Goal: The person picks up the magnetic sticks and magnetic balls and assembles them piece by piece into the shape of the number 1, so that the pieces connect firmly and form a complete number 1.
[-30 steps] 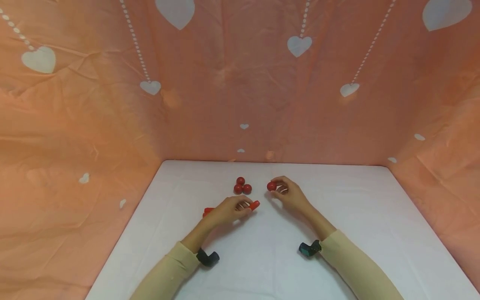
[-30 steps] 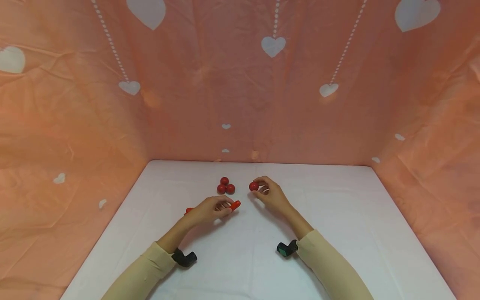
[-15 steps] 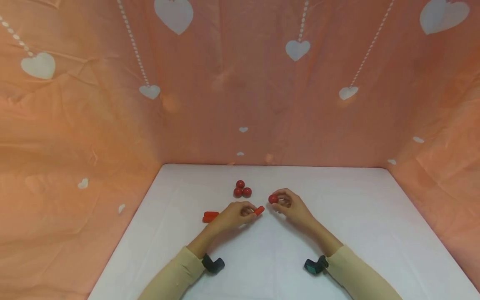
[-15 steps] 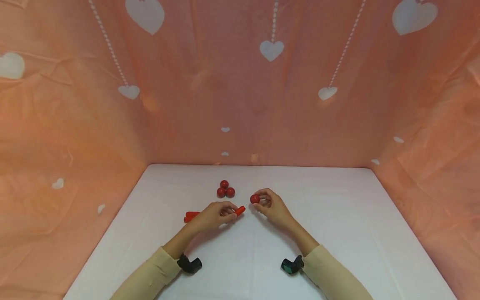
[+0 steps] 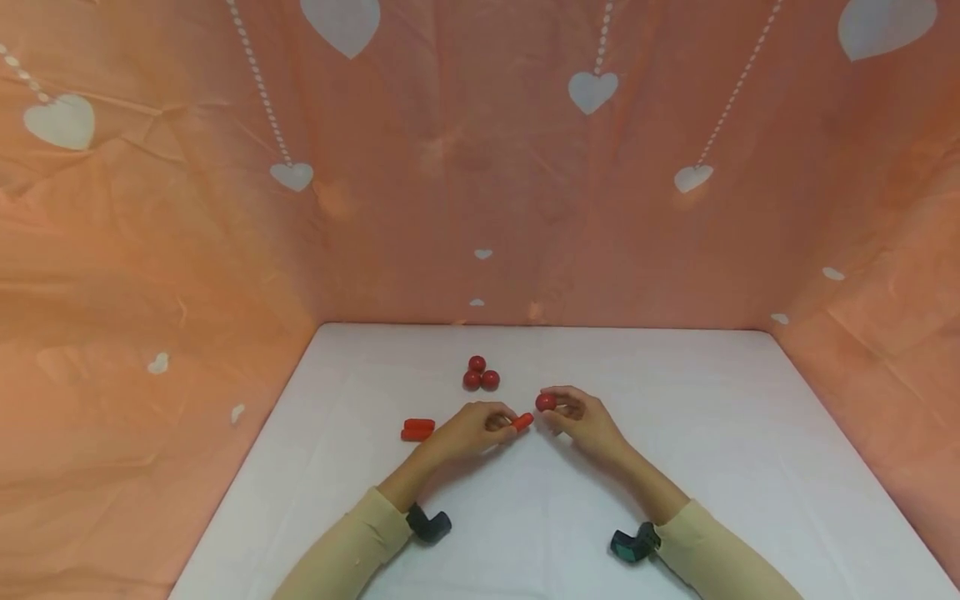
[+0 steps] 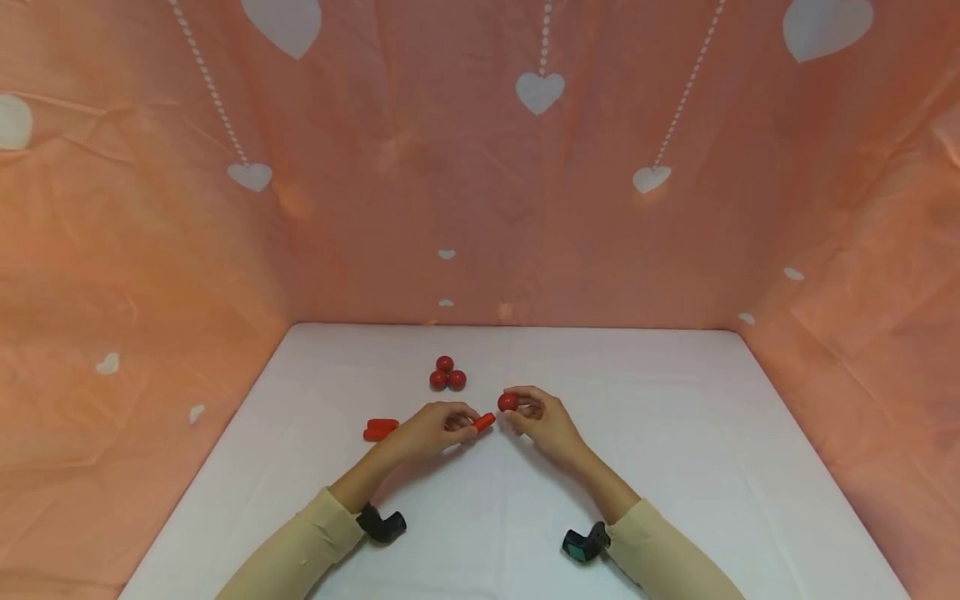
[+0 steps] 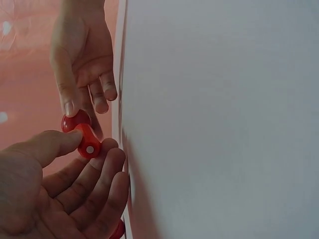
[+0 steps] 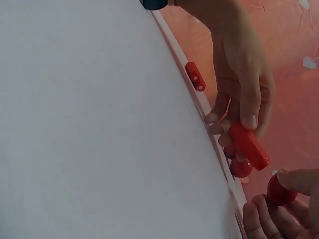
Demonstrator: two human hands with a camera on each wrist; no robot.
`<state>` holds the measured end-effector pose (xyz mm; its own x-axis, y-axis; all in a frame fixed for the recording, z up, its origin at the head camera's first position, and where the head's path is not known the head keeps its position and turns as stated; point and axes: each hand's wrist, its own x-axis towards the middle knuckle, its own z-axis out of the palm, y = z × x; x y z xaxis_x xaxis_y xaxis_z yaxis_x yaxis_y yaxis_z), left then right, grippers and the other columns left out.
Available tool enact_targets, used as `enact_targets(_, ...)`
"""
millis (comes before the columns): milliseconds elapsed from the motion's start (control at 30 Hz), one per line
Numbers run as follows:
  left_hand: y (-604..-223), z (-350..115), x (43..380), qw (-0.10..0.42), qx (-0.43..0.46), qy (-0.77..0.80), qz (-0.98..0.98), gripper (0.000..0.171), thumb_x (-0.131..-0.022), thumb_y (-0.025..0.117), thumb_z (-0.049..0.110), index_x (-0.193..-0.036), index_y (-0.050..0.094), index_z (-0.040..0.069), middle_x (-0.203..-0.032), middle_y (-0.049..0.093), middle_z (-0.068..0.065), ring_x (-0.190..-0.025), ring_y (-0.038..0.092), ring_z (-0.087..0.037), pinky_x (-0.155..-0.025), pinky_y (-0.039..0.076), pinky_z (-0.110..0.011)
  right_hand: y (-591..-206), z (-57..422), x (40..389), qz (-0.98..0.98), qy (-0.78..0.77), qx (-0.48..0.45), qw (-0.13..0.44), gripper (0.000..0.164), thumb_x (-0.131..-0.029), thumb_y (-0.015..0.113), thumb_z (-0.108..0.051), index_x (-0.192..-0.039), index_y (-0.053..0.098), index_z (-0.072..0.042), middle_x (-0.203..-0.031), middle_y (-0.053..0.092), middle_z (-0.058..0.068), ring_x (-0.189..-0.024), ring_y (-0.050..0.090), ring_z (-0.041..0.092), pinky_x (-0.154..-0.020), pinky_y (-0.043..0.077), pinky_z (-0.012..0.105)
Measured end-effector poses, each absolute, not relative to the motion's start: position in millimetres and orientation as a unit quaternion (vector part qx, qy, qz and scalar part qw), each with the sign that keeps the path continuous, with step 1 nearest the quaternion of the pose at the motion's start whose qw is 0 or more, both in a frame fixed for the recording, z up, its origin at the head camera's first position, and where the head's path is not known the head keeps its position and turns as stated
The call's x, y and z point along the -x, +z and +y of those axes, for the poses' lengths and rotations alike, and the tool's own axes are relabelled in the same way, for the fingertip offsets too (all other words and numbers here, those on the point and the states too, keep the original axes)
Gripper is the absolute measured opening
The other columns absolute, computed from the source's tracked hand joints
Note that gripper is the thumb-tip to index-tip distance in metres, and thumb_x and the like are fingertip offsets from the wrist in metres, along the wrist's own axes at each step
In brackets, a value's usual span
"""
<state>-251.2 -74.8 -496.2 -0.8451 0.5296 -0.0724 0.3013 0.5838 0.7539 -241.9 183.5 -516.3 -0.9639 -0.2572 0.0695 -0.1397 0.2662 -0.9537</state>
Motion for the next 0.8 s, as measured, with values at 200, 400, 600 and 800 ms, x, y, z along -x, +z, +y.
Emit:
enact_targets(200, -494, -71, 253, 0.147, -0.247, 0.382, 0.878, 0.024, -0.102, 0.076, 0.024, -0.123, 0.076, 0.013, -0.101, 0.078, 0.004, -0.094, 0.069, -0.012, -0.094, 0.057, -0.039, -519, 185, 241, 0.788, -0.6, 0.128, 0.061, 0.04, -0.102, 0.075, -0.014, -0.138, 0.064, 0.0, -0.121, 0.076, 0.021, -0.099, 0.075, 0.025, -0.078, 0.056, 0.027)
enact_targets(400, -494, -67, 254, 0.151, -0.248, 0.378, 0.879, 0.024, -0.101, 0.076, 0.023, -0.123, 0.076, 0.013, -0.102, 0.078, 0.004, -0.095, 0.069, -0.012, -0.096, 0.057, -0.04, -519, 187, 240, 0.793, -0.592, 0.128, 0.065, 0.04, -0.102, 0.076, -0.015, -0.137, 0.064, -0.001, -0.118, 0.077, 0.019, -0.093, 0.075, 0.023, -0.078, 0.056, 0.027)
enact_targets(600, -493, -64, 254, 0.153, -0.248, 0.379, 0.878, 0.026, -0.102, 0.076, 0.024, -0.125, 0.076, 0.013, -0.102, 0.078, 0.003, -0.095, 0.069, -0.013, -0.095, 0.058, -0.041, -520, 188, 241, 0.791, -0.593, 0.135, 0.071, 0.04, -0.103, 0.075, -0.015, -0.138, 0.063, 0.0, -0.118, 0.077, 0.02, -0.091, 0.075, 0.022, -0.077, 0.056, 0.028)
enact_targets(800, -493, -61, 254, 0.154, -0.243, 0.379, 0.879, 0.027, -0.103, 0.075, 0.025, -0.127, 0.075, 0.013, -0.105, 0.078, 0.001, -0.097, 0.07, -0.016, -0.095, 0.059, -0.041, -520, 188, 241, 0.79, -0.594, 0.131, 0.077, 0.041, -0.103, 0.074, -0.016, -0.139, 0.062, -0.001, -0.117, 0.077, 0.02, -0.089, 0.073, 0.024, -0.077, 0.056, 0.029)
